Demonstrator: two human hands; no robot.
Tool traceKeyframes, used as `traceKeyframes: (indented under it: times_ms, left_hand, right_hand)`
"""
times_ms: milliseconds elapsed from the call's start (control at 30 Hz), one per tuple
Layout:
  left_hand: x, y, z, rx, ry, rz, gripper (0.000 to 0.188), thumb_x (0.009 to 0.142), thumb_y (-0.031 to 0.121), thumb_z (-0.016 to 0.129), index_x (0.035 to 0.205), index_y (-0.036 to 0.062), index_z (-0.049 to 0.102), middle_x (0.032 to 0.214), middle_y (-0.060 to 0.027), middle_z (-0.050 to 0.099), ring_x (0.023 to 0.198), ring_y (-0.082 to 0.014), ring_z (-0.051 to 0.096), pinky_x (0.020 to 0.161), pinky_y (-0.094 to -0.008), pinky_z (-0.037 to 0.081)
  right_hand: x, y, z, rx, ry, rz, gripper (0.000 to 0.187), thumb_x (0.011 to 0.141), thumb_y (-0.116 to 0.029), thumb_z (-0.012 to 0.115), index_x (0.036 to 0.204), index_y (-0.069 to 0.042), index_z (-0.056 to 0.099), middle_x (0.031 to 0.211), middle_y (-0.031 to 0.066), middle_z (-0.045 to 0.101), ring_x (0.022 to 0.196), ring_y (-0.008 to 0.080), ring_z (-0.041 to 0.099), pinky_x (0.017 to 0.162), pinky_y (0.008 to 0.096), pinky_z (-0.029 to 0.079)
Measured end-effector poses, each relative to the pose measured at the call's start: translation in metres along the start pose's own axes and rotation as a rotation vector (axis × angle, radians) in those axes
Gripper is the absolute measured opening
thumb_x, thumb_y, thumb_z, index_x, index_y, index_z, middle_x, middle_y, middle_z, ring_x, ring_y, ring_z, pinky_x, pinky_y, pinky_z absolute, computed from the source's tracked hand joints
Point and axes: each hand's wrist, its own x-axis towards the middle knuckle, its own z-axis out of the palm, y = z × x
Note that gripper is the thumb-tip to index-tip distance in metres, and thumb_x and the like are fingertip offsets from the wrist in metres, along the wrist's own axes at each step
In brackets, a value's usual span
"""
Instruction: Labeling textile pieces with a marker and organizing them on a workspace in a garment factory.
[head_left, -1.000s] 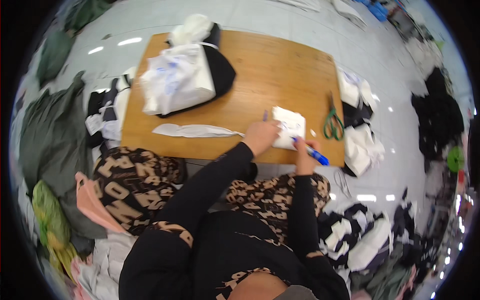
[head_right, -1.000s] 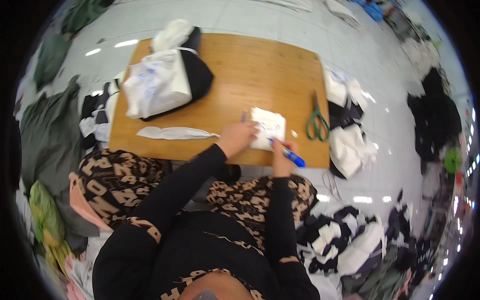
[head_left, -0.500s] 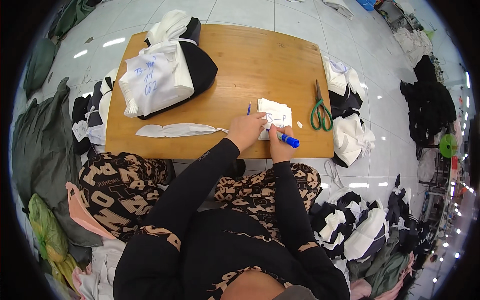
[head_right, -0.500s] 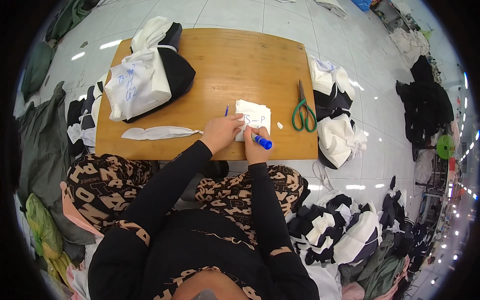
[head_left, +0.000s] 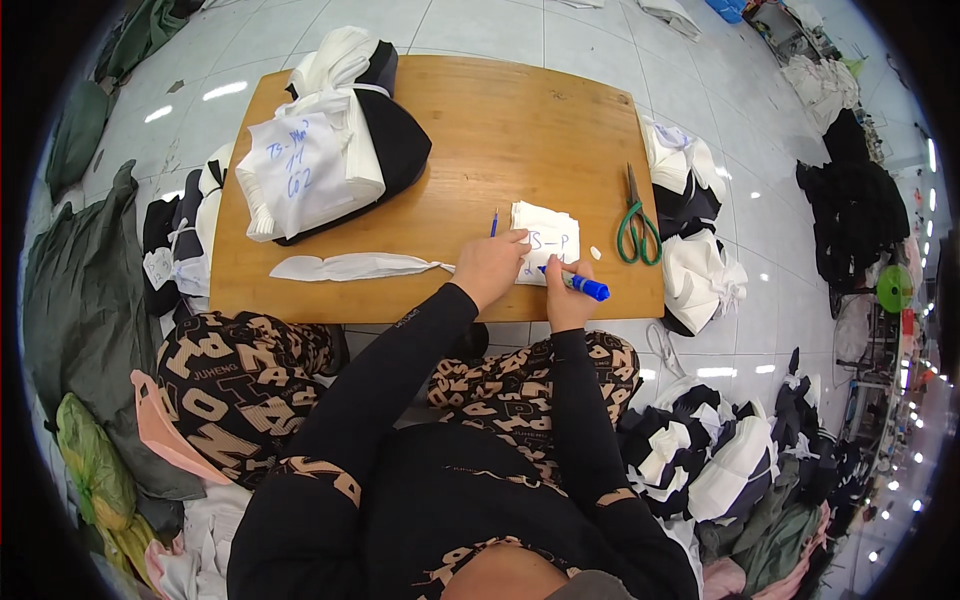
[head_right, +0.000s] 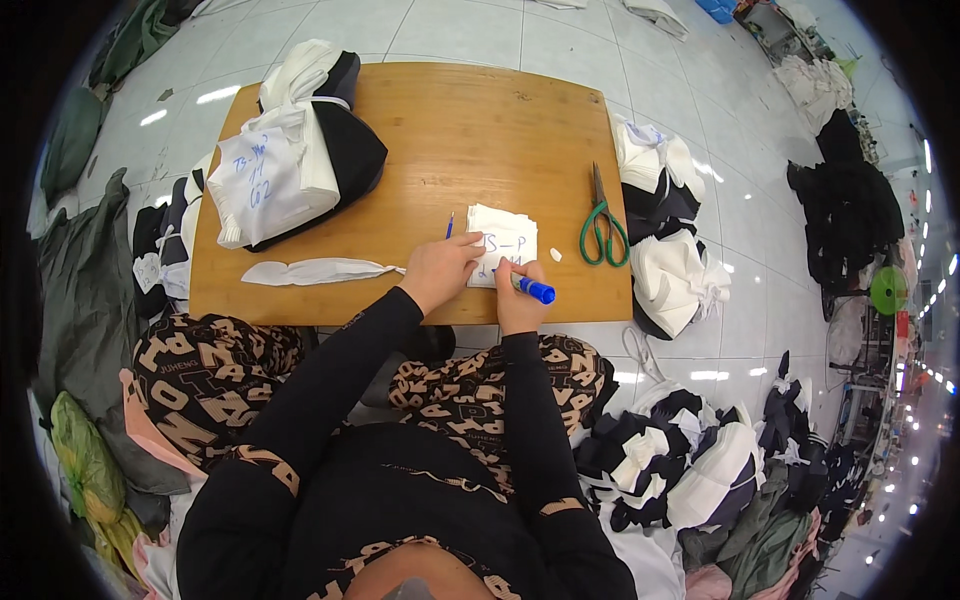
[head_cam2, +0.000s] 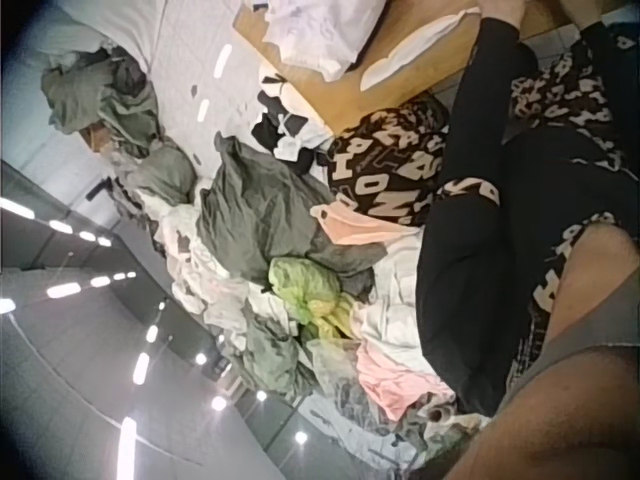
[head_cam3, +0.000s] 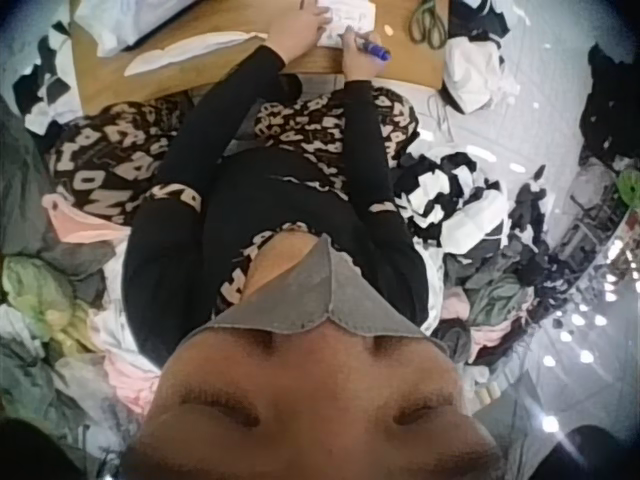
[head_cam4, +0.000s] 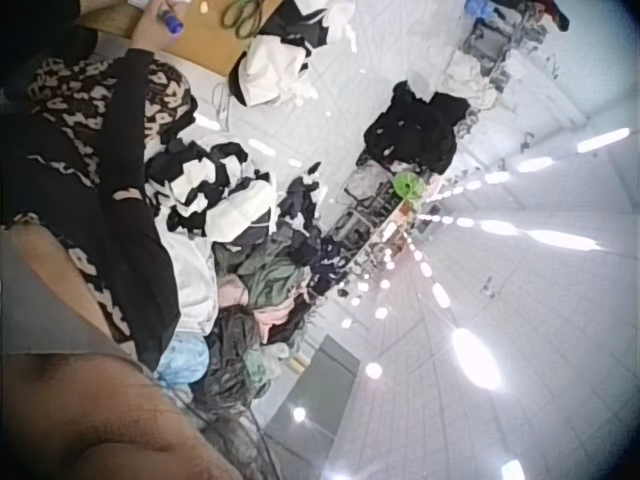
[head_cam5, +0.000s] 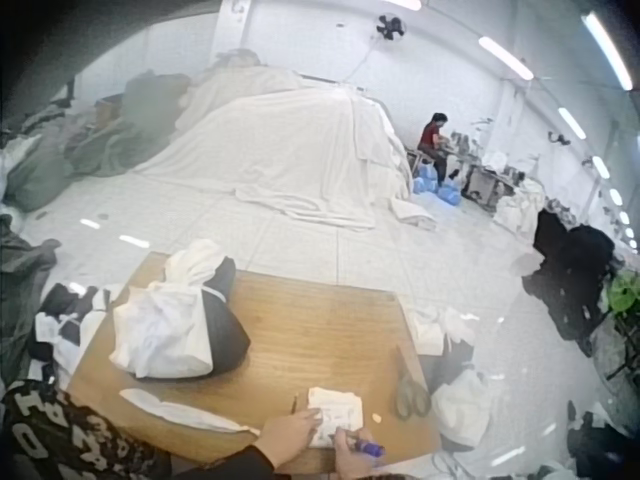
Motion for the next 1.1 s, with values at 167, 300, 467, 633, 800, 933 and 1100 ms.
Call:
traceKeyframes:
  times_ms: [167,300,467,633,800,933,1100]
  left_hand:
    - [0.0,0.002,-0.002,-0.038,-0.006,-0.002,0.021,0.082,0.015,0.057,0.1,0.0118,0.068,0.118,-0.0015,0.061,0.087,-0.024,0.064,0.071,-0.0376,0.052]
    - [0.001,0.002,-0.006,-0.029,-0.018,-0.013,0.021,0.083,0.015,0.057,0.1,0.0116,0.068,0.119,-0.0018,0.06,0.088,-0.0239,0.064,0.072,-0.038,0.052]
    - [0.0,0.001,-0.003,-0.034,-0.021,-0.019,0.022,0.082,0.015,0.057,0.101,0.0114,0.068,0.121,-0.0027,0.06,0.09,-0.0248,0.064,0.072,-0.0387,0.052]
    - [-0.003,0.009,-0.001,0.02,0.044,0.103,0.014,0.081,0.016,0.059,0.09,0.0083,0.067,0.109,-0.0029,0.063,0.084,-0.024,0.064,0.067,-0.0359,0.052]
    - [-0.008,0.011,0.01,0.174,0.019,0.409,0.01,0.076,0.015,0.059,0.073,0.0055,0.056,0.082,-0.0052,0.057,0.071,-0.0241,0.062,0.058,-0.0343,0.05]
    - [0.007,0.016,0.01,0.283,-0.034,0.464,0.01,0.074,0.013,0.058,0.069,0.006,0.052,0.078,-0.0064,0.055,0.067,-0.0253,0.061,0.056,-0.0341,0.049]
    - [0.055,0.014,-0.001,-0.133,-0.058,0.011,0.017,0.08,0.016,0.051,0.086,0.0066,0.064,0.079,-0.0188,0.064,0.078,-0.0362,0.062,0.07,-0.0478,0.048]
  right_hand:
    - [-0.001,-0.003,0.003,-0.051,-0.012,0.017,0.026,0.077,-0.014,0.071,0.066,0.0,0.053,0.059,0.0063,0.057,0.054,0.0094,0.049,0.051,0.0265,0.041]
    - [0.0,-0.001,-0.002,-0.064,-0.032,0.048,0.024,0.076,-0.012,0.071,0.065,-0.001,0.053,0.059,0.0069,0.058,0.054,0.0105,0.052,0.051,0.0269,0.041]
    - [-0.002,-0.001,-0.001,0.02,-0.024,-0.061,0.019,0.076,-0.009,0.069,0.066,-0.001,0.054,0.061,0.0081,0.06,0.054,0.0114,0.054,0.052,0.0274,0.042]
    - [0.004,0.009,-0.021,0.095,0.105,0.055,0.021,0.08,-0.007,0.066,0.065,-0.002,0.051,0.069,0.0078,0.063,0.064,0.0118,0.058,0.059,0.0255,0.044]
    - [0.016,0.008,-0.044,0.576,0.28,0.292,0.018,0.086,-0.005,0.059,0.078,-0.004,0.043,0.081,0.0166,0.065,0.072,0.0198,0.065,0.064,0.0269,0.052]
    - [0.022,0.014,-0.052,0.728,0.327,0.361,0.019,0.087,-0.006,0.058,0.08,-0.004,0.041,0.08,0.0157,0.062,0.073,0.0244,0.066,0.066,0.0319,0.058]
    - [0.023,0.017,-0.052,0.836,0.282,0.406,0.018,0.088,-0.008,0.059,0.082,-0.004,0.042,0.078,0.0094,0.056,0.072,0.0252,0.066,0.064,0.0355,0.058]
